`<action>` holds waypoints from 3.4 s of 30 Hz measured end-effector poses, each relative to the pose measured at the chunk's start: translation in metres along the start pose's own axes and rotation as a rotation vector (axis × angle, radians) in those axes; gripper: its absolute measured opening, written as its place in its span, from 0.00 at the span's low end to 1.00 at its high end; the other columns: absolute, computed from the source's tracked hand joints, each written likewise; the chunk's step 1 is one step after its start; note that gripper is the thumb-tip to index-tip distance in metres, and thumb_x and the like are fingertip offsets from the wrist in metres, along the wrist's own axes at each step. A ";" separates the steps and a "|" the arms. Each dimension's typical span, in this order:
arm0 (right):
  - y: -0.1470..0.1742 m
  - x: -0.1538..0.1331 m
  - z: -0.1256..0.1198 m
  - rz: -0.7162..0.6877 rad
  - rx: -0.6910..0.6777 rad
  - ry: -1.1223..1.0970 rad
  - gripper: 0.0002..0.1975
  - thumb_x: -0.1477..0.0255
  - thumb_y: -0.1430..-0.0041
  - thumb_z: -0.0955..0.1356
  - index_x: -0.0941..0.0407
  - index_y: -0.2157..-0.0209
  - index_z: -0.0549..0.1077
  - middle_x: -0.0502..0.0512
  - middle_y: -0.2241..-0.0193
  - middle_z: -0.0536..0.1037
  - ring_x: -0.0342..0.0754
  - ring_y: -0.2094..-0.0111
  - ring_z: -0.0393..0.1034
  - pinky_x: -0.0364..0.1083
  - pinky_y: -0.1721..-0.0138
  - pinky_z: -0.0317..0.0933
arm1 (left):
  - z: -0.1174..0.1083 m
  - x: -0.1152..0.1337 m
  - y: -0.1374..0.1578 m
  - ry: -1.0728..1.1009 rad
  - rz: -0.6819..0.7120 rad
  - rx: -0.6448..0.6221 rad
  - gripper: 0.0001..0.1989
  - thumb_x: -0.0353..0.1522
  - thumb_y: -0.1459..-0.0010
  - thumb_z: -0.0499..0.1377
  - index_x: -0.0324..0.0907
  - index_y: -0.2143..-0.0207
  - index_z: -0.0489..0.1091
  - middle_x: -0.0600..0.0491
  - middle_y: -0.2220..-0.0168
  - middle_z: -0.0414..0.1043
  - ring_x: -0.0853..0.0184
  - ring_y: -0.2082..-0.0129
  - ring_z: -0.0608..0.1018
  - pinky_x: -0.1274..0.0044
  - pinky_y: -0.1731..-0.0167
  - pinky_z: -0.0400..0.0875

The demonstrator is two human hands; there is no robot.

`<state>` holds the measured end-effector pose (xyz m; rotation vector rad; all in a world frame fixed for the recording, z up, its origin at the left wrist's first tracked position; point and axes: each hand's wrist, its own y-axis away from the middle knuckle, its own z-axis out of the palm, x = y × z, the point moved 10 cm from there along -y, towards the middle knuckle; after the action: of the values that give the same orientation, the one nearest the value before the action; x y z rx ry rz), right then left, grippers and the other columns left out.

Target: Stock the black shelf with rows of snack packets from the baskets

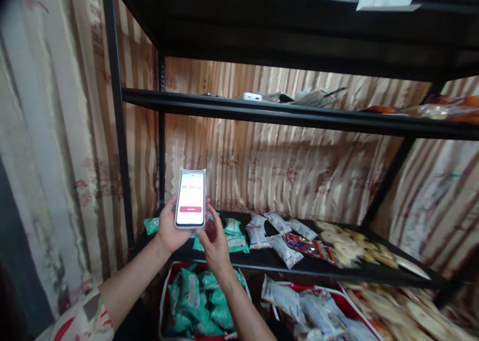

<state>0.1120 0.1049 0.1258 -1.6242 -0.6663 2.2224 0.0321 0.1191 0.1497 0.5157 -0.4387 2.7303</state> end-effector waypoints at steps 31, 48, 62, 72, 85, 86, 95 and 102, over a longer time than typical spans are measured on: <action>-0.087 -0.126 0.061 -0.305 -0.176 -0.019 0.31 0.65 0.53 0.74 0.50 0.46 0.64 0.57 0.42 0.65 0.53 0.46 0.65 0.55 0.45 0.60 | 0.139 0.080 -0.014 -0.141 0.162 -0.234 0.28 0.42 0.39 0.47 0.33 0.42 0.57 0.36 0.52 0.71 0.50 0.52 0.73 0.54 0.53 0.65; -0.128 -0.161 0.084 -0.419 -0.200 0.148 0.31 0.65 0.51 0.73 0.52 0.46 0.64 0.56 0.50 0.73 0.51 0.51 0.69 0.51 0.49 0.63 | 0.176 0.122 -0.033 -0.213 0.209 -0.327 0.30 0.45 0.39 0.44 0.31 0.43 0.59 0.35 0.53 0.71 0.49 0.52 0.74 0.56 0.54 0.66; -0.168 -0.161 0.101 -0.488 -0.144 0.238 0.31 0.63 0.51 0.72 0.53 0.46 0.62 0.54 0.60 0.78 0.48 0.60 0.73 0.49 0.54 0.66 | 0.184 0.160 -0.063 -0.231 0.235 -0.357 0.28 0.42 0.39 0.45 0.32 0.45 0.62 0.36 0.53 0.72 0.50 0.54 0.74 0.56 0.56 0.68; -0.195 -0.190 0.128 -0.545 -0.156 0.330 0.27 0.63 0.51 0.71 0.54 0.49 0.64 0.52 0.68 0.78 0.47 0.65 0.74 0.46 0.60 0.66 | 0.200 0.196 -0.076 -0.254 0.272 -0.298 0.30 0.43 0.38 0.41 0.28 0.46 0.62 0.33 0.54 0.71 0.49 0.55 0.75 0.55 0.55 0.67; -0.211 -0.199 0.144 -0.460 -0.081 0.566 0.31 0.61 0.50 0.70 0.57 0.46 0.61 0.54 0.68 0.79 0.49 0.65 0.74 0.49 0.59 0.65 | 0.195 0.218 -0.095 -0.216 0.217 -0.172 0.28 0.38 0.38 0.37 0.27 0.50 0.65 0.31 0.56 0.72 0.50 0.59 0.77 0.56 0.64 0.73; -0.212 -0.199 0.145 -0.456 -0.081 0.573 0.32 0.61 0.50 0.70 0.58 0.46 0.60 0.54 0.68 0.79 0.49 0.65 0.74 0.49 0.58 0.65 | 0.195 0.219 -0.096 -0.212 0.210 -0.162 0.28 0.38 0.39 0.37 0.27 0.50 0.65 0.31 0.56 0.71 0.50 0.59 0.77 0.56 0.65 0.74; -0.233 -0.200 0.146 -0.463 -0.073 0.616 0.34 0.56 0.50 0.69 0.56 0.44 0.60 0.52 0.69 0.78 0.49 0.65 0.75 0.51 0.60 0.67 | 0.198 0.226 -0.101 -0.168 0.133 -0.097 0.23 0.34 0.42 0.41 0.33 0.50 0.65 0.35 0.54 0.70 0.50 0.59 0.77 0.56 0.67 0.74; -0.246 -0.204 0.155 -0.434 -0.057 0.628 0.36 0.55 0.48 0.68 0.57 0.42 0.57 0.55 0.66 0.78 0.49 0.67 0.76 0.51 0.59 0.68 | 0.198 0.235 -0.113 -0.223 0.043 -0.042 0.25 0.36 0.40 0.39 0.33 0.47 0.61 0.35 0.54 0.69 0.51 0.60 0.77 0.60 0.71 0.75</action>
<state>0.0218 0.1809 0.4606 -1.8492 -0.7975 1.3048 -0.0751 0.2111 0.4454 0.8122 -0.5668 2.7080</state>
